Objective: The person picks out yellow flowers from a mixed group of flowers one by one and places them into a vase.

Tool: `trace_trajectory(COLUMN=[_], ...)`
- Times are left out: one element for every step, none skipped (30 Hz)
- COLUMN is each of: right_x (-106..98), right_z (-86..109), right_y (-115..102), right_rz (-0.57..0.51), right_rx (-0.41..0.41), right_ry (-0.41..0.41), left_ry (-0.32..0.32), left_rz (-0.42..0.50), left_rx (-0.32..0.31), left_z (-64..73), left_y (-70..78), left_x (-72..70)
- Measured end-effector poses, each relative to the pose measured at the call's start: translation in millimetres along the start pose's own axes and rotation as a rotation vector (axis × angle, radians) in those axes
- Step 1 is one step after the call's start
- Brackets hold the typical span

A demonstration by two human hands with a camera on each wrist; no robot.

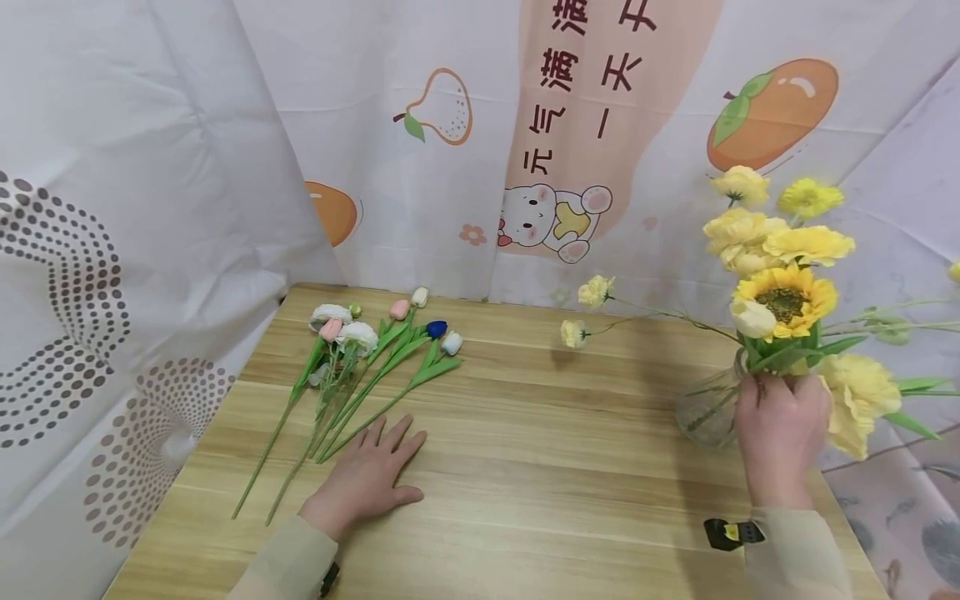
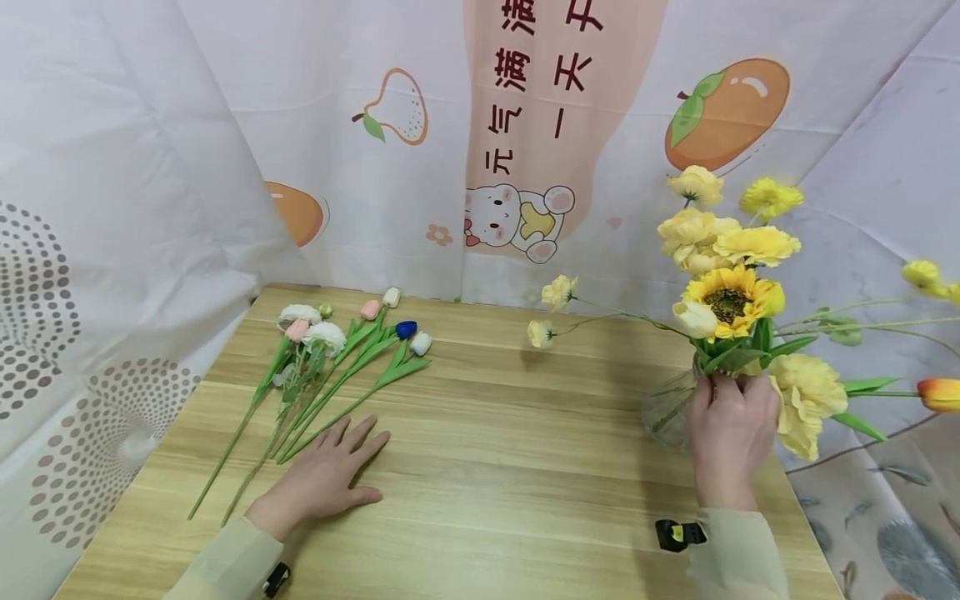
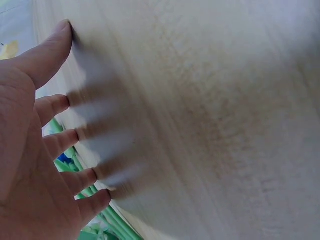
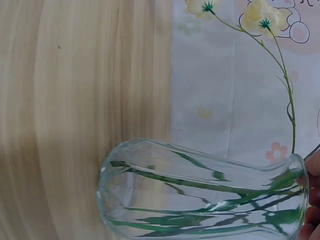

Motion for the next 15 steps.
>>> trace_trajectory(right_x=[0,0,0,-1,-1,-1,-2,-2,-3,-3,-4,-4,-4,-4,-3], right_z=[2.0,3.9,5.6,7.2,8.8,10.7,12.2,14.2,16.0,18.1,20.4,22.6,24.8,27.1,29.5], right_y=[0,1,1,2,2,3,3,3,3,4,4,4,3,2,1], right_rz=[-0.001,-0.002,-0.004,-0.011,-0.016,-0.017,-0.018,-0.020,-0.019,-0.019,-0.015,-0.015,-0.017,-0.018,-0.018], right_rx=[-0.002,-0.004,-0.005,0.000,0.006,0.013,0.020,0.030,0.042,0.060,0.073,0.081,0.086,0.081,0.075], right_ry=[0.006,0.009,0.012,0.018,0.020,0.021,0.020,0.020,0.020,0.019,0.014,0.012,0.011,0.012,0.006], left_ry=[-0.003,-0.007,-0.010,-0.012,-0.011,-0.010,-0.005,0.003,0.015,0.032,0.053,0.076,0.103,0.134,0.167], left_rz=[0.003,0.009,0.015,0.021,0.023,0.030,0.032,0.035,0.037,0.038,0.045,0.052,0.055,0.065,0.072], left_rx=[0.000,-0.001,-0.001,-0.003,-0.004,-0.004,-0.004,-0.003,-0.001,0.002,0.005,0.004,0.004,0.006,0.003], left_z=[0.3,0.5,0.7,0.8,0.8,0.5,0.4,0.2,0.1,-0.1,-0.1,-0.1,-0.1,-0.3,-0.5], left_y=[-0.1,-0.4,-0.8,-1.2,-1.7,-2.2,-2.6,-2.9,-3.3,-3.5,-3.8,-4.3,-5.0,-5.8,-7.2], left_x=[-0.4,-1.1,-1.7,-2.5,-3.4,-4.5,-6.0,-7.9,-10.0,-12.6,-16.0,-19.9,-24.2,-29.0,-33.8])
Point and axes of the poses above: each hand's wrist, its own z-axis away from the middle knuckle, its own x-axis out of the palm, y = z × x, the point moved 9 cm from there along -z, towards the middle knuckle, and after that the axes turned 13 degrees about -x, right-handed, at the moved point
